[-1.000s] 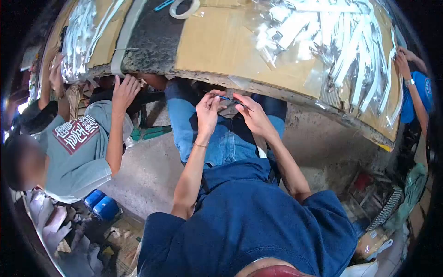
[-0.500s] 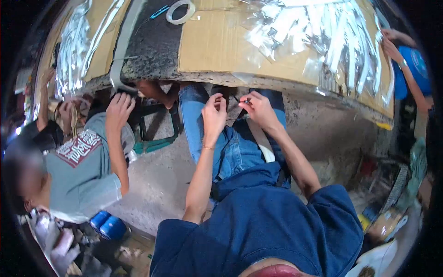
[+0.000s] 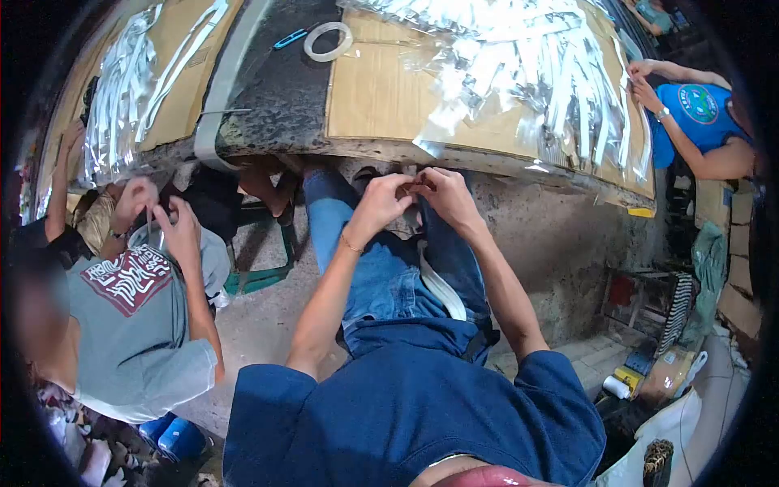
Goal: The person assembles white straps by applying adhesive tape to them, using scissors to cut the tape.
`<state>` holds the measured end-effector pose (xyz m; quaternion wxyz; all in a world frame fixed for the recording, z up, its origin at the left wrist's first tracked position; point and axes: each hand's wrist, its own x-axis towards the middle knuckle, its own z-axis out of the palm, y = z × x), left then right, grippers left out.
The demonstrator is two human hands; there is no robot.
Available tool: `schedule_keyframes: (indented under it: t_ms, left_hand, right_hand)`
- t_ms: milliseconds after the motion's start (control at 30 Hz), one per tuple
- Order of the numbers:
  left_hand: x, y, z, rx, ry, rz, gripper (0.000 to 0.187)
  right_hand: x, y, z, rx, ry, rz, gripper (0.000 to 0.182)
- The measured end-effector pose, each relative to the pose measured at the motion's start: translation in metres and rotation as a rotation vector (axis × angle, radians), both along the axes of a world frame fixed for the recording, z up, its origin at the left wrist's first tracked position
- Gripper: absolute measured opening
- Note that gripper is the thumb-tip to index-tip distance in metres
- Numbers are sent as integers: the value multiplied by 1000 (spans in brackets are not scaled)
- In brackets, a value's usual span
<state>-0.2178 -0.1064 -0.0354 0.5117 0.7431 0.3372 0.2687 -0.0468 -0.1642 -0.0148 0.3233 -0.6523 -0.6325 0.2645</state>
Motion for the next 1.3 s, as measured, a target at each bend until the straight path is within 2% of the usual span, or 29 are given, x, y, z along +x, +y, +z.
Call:
schedule_keyframes:
  t_ms: [33, 100, 267, 367, 433, 500, 533, 567, 633, 700, 833, 933, 1033, 1100, 1167, 1233, 1300]
  left_hand:
    - [8, -5, -10, 189, 4, 6, 24]
    - [20, -18, -22, 193, 17, 130, 19]
    - [32, -36, -28, 324, 7, 163, 12]
    - [36, -34, -26, 477, 80, 177, 14]
    - [35, -26, 7, 670, 45, 366, 21]
    - [24, -2, 58, 849, 231, 513, 29]
    - [23, 13, 80, 826, 265, 530, 36]
    - [19, 39, 73, 904, 318, 486, 32]
    - [4, 78, 48, 799, 274, 218, 28]
    - [0, 86, 45, 651, 298, 181, 25]
    - [-2, 94, 21, 622, 231, 231, 30]
    - [5, 84, 43, 493, 295, 270, 29]
    - [3, 89, 40, 565, 277, 269, 30]
    - [2, 90, 37, 550, 259, 270, 30]
    - [1, 91, 34, 588, 278, 275, 31]
    - [2, 90, 35, 485, 196, 293, 31]
    - [2, 90, 35, 508, 198, 289, 31]
  right_hand:
    - [0, 0, -1, -8, 77, -14, 18]
    - [2, -3, -3, 30, 35, -43, 18]
    - [22, -16, -14, 169, 81, 67, 14]
    - [30, -15, -17, 197, -20, 118, 14]
    - [35, -12, -21, 230, -59, 120, 17]
    - [37, -12, -14, 256, 23, 135, 17]
    - [38, -5, -14, 285, 33, 145, 17]
    - [38, -3, -16, 252, 20, 148, 17]
    - [31, 1, -30, 204, 28, 158, 16]
    - [31, 9, -47, 327, -51, 233, 14]
    - [29, 1, -55, 288, -57, 276, 14]
    - [32, 5, -59, 236, 9, 314, 19]
    - [31, 13, -60, 192, 9, 286, 22]
    - [32, 17, -56, 63, 38, 278, 21]
    - [29, 21, -56, 92, 37, 288, 21]
    - [26, 25, -59, 147, 28, 294, 20]
    - [22, 29, -62, 145, 24, 300, 19]
